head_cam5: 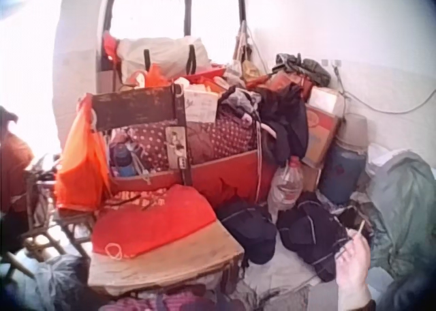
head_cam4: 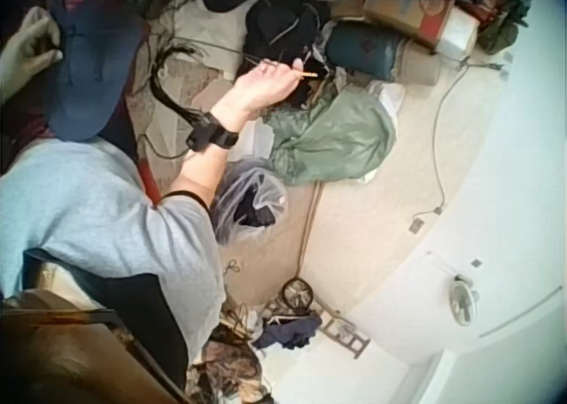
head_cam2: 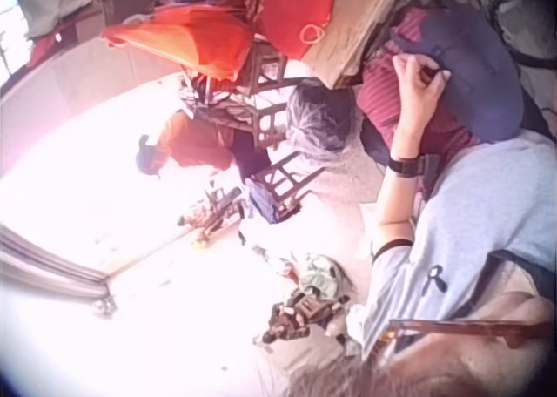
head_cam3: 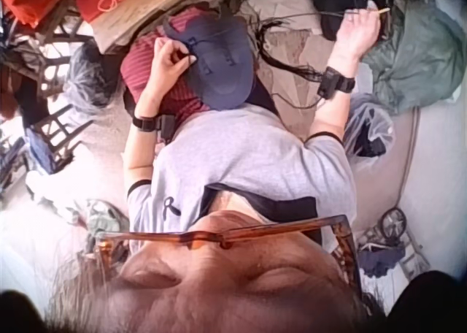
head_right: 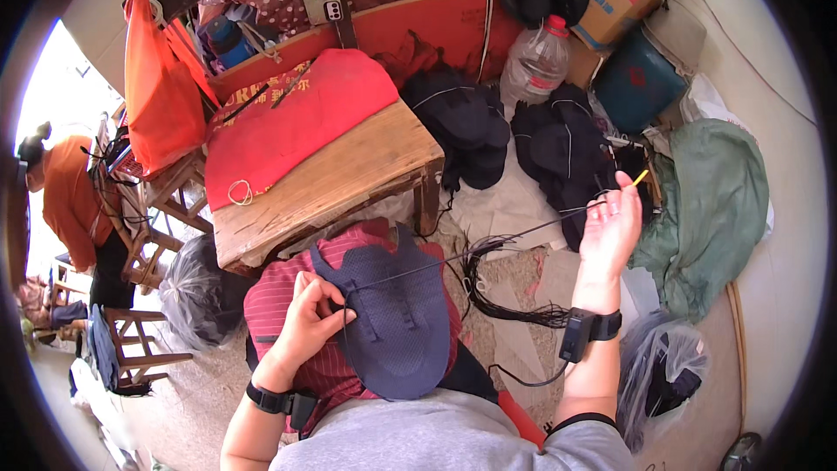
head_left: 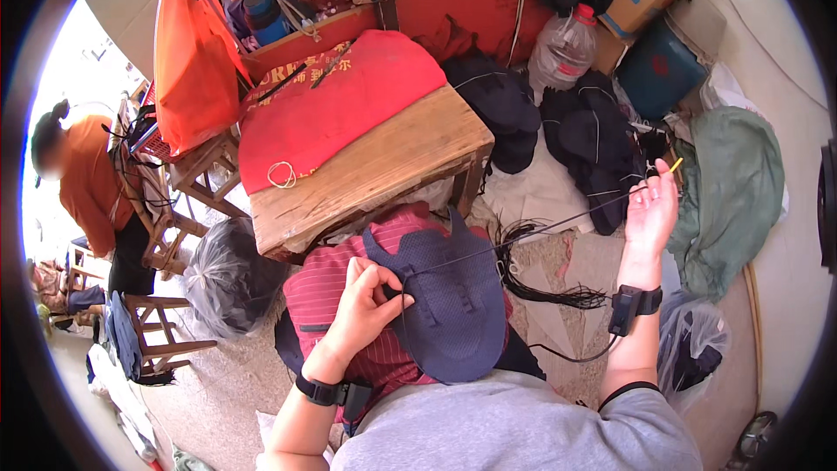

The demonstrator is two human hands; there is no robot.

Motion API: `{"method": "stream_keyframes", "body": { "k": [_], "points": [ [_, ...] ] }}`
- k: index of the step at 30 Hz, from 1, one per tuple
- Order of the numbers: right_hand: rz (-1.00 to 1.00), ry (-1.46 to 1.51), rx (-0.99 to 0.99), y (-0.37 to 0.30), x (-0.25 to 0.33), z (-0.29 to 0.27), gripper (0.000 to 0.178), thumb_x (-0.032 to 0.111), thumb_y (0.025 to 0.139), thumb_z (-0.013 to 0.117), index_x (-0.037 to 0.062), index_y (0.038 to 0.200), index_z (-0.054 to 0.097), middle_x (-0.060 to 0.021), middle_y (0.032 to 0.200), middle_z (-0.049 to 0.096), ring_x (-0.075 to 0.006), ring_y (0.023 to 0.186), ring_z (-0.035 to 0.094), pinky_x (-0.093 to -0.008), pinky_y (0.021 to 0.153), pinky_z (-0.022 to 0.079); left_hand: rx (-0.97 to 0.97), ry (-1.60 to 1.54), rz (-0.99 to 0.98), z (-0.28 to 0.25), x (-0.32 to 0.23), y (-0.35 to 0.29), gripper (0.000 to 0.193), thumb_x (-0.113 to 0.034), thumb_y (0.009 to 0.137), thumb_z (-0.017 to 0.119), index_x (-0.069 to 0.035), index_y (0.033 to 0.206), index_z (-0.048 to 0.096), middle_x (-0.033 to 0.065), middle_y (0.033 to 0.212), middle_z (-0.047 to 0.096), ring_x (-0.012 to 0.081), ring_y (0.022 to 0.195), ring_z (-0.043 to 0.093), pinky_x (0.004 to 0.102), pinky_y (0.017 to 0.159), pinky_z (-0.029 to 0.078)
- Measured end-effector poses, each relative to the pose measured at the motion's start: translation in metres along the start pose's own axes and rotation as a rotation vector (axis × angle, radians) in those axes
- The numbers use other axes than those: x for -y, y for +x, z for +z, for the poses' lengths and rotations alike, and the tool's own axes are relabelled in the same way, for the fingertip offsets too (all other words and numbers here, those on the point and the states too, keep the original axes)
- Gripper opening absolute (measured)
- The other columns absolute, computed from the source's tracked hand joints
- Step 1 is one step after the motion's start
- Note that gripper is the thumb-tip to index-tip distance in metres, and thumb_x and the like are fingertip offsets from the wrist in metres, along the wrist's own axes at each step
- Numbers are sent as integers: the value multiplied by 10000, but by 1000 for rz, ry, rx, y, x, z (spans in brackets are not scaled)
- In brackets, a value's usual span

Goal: The recorder is organizing and lacing shoe uppers in a manufacturing environment.

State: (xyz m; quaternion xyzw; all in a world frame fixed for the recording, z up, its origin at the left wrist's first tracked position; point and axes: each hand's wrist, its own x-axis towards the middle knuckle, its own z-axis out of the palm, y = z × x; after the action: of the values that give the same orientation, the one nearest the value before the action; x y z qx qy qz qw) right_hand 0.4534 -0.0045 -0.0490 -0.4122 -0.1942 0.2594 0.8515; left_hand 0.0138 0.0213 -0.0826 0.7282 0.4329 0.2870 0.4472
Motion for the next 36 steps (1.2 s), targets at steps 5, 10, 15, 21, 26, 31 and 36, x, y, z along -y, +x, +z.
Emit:
{"method": "stream_keyframes", "body": {
  "k": [5,10,15,21,26,31,36],
  "points": [
    [-165,-58,-114,7,26,-9,277,237,1050,460,23,1194,562,64,678,363,-47,587,352,-229,597,364,-3,-28,-30,-1,-4,0,338,-23,748,812,-55,971,560,34,977,374,86,678,409,214,593,416],
    [-255,-114,-223,8,48,-8,278,229,1057,437,27,1199,565,61,687,351,-65,619,355,-249,641,384,-5,-23,-31,-2,0,-1,347,-36,748,817,-53,980,561,31,977,378,86,680,405,213,592,409],
    [-361,-185,-329,7,63,-4,294,232,1059,412,32,1214,563,45,734,348,-79,647,349,-265,671,398,-14,-37,-36,-2,-2,-3,345,-47,751,819,-55,988,569,29,968,382,88,679,401,212,591,402],
    [-504,-246,-433,25,83,-25,301,218,1040,430,10,1217,555,24,785,368,-87,651,375,-235,602,385,-42,-44,-39,-2,-2,-4,360,-57,729,838,-71,959,560,3,925,376,79,665,382,202,598,364],
    [-430,-486,-92,-13,39,17,233,215,966,590,35,1113,608,36,797,478,-37,587,384,-195,508,329,-20,-56,-44,-1,-3,-1,363,-69,728,846,-83,950,559,1,936,380,76,665,382,198,605,362],
    [215,-800,985,-138,-42,103,170,149,881,743,72,983,631,46,791,593,-29,675,517,-207,595,430,-29,-99,-38,-3,1,-3,364,-69,733,846,-80,961,563,8,948,383,78,673,392,203,601,381],
    [-83,-1046,1293,-163,-67,133,193,211,815,712,67,861,593,-120,800,662,-319,741,670,-411,639,529,-35,-89,-6,-2,3,-4,368,-65,734,845,-73,975,566,19,951,385,85,682,396,210,595,393]
  ]
}}
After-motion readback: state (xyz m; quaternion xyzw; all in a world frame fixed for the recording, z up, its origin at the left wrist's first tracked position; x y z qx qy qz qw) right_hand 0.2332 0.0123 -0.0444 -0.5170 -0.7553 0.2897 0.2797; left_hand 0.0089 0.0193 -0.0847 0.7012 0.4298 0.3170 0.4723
